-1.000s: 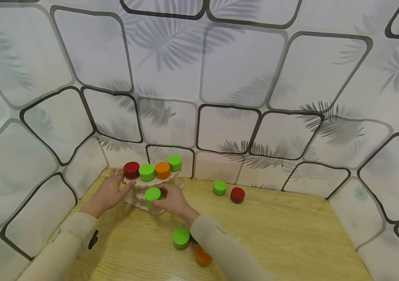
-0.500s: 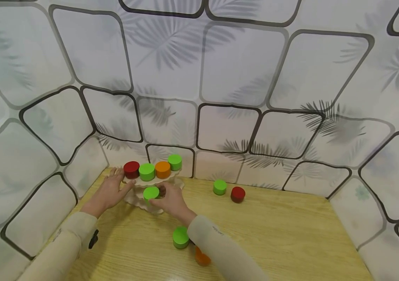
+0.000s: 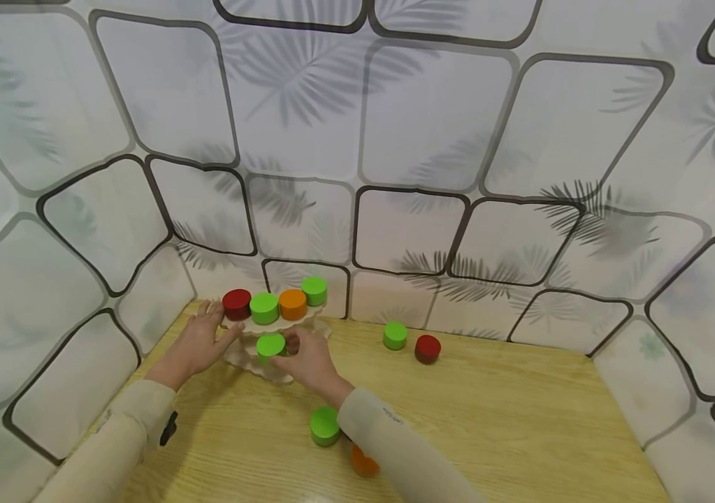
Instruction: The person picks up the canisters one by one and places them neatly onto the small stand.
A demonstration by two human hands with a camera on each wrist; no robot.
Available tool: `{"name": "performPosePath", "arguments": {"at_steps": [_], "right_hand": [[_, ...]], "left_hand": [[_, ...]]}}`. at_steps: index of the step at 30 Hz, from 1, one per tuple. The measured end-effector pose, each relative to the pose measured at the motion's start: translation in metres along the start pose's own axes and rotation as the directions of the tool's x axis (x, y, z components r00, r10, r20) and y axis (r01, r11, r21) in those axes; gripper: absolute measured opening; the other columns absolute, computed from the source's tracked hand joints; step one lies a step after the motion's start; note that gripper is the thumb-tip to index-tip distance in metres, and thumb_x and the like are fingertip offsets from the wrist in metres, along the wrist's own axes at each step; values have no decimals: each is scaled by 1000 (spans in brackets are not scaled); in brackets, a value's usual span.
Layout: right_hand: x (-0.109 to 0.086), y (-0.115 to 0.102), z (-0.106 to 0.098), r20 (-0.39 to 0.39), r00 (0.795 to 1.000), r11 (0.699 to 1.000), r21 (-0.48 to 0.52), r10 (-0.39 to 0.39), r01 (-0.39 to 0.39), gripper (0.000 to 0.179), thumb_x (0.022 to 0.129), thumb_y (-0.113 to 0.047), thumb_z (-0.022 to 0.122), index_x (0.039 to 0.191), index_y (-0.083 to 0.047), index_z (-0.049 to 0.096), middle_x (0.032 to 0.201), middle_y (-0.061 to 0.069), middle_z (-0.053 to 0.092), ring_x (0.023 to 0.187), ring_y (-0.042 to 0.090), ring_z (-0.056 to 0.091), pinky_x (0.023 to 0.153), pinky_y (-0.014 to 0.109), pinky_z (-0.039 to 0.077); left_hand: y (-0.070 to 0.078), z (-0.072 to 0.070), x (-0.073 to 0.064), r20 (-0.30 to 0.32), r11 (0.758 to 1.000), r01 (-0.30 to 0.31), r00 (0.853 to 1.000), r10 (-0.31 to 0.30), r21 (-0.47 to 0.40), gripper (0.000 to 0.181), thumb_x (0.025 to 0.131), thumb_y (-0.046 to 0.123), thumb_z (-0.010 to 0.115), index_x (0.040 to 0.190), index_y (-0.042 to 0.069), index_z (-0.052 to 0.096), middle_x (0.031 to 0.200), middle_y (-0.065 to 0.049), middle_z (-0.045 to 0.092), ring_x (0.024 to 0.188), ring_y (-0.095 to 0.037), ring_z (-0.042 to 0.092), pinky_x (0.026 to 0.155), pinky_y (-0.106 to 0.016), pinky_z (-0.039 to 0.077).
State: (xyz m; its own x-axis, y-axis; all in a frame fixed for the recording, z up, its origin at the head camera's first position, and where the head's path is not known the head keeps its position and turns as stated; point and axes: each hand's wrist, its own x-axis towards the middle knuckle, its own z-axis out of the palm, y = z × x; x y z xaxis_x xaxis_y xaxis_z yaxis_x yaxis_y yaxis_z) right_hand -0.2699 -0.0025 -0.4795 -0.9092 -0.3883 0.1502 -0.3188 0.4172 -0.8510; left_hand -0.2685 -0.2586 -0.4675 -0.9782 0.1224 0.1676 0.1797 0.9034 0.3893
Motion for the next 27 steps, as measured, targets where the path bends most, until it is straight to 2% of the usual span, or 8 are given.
{"name": "performPosePath", "arguments": {"at_steps": [13,19,23,25,27], "right_hand": [[3,0,9,-37,999,1000,-5,-20,19,39,90,-13,83,124,2,73,110,16,77,97,22,74,81,28,63],[5,-2,15,-67,998,999,-32,9,-11,40,92,-19,83,126,1,74,117,16,77,102,24,76,83,32,64],[6,-3,18,-96,995,998,-66,-10,4,39,93,-20,83,126,0,76,117,16,78,100,25,77,82,31,64],[7,-3,20,-112,993,996,-87,-36,27,35,92,-18,83,123,-1,78,114,14,80,96,22,77,79,28,64],[8,-4,21,-121,990,992,-114,-74,60,24,92,-17,83,110,-2,82,102,11,81,87,15,75,74,22,61]], "left_hand": [[1,1,-1,-1,1000,8,1000,-8,0,85,112,52,41,157,-18,28,164,-38,29,156,-59,16,123,-74,20],[1,1,-1,-2,1000,4,1000,-4,-2,85,112,52,41,158,-18,27,165,-38,29,156,-59,15,124,-74,19],[1,1,-1,-6,1000,6,1000,-6,-2,85,112,52,41,158,-18,28,165,-38,29,156,-59,16,124,-74,19],[1,1,-1,-9,1000,6,1000,-6,-2,85,112,52,41,157,-18,28,165,-38,29,156,-59,16,124,-74,19],[1,1,-1,-10,1000,5,1000,-5,-2,85,112,52,42,157,-18,28,165,-38,29,156,-59,16,124,-74,19]]}}
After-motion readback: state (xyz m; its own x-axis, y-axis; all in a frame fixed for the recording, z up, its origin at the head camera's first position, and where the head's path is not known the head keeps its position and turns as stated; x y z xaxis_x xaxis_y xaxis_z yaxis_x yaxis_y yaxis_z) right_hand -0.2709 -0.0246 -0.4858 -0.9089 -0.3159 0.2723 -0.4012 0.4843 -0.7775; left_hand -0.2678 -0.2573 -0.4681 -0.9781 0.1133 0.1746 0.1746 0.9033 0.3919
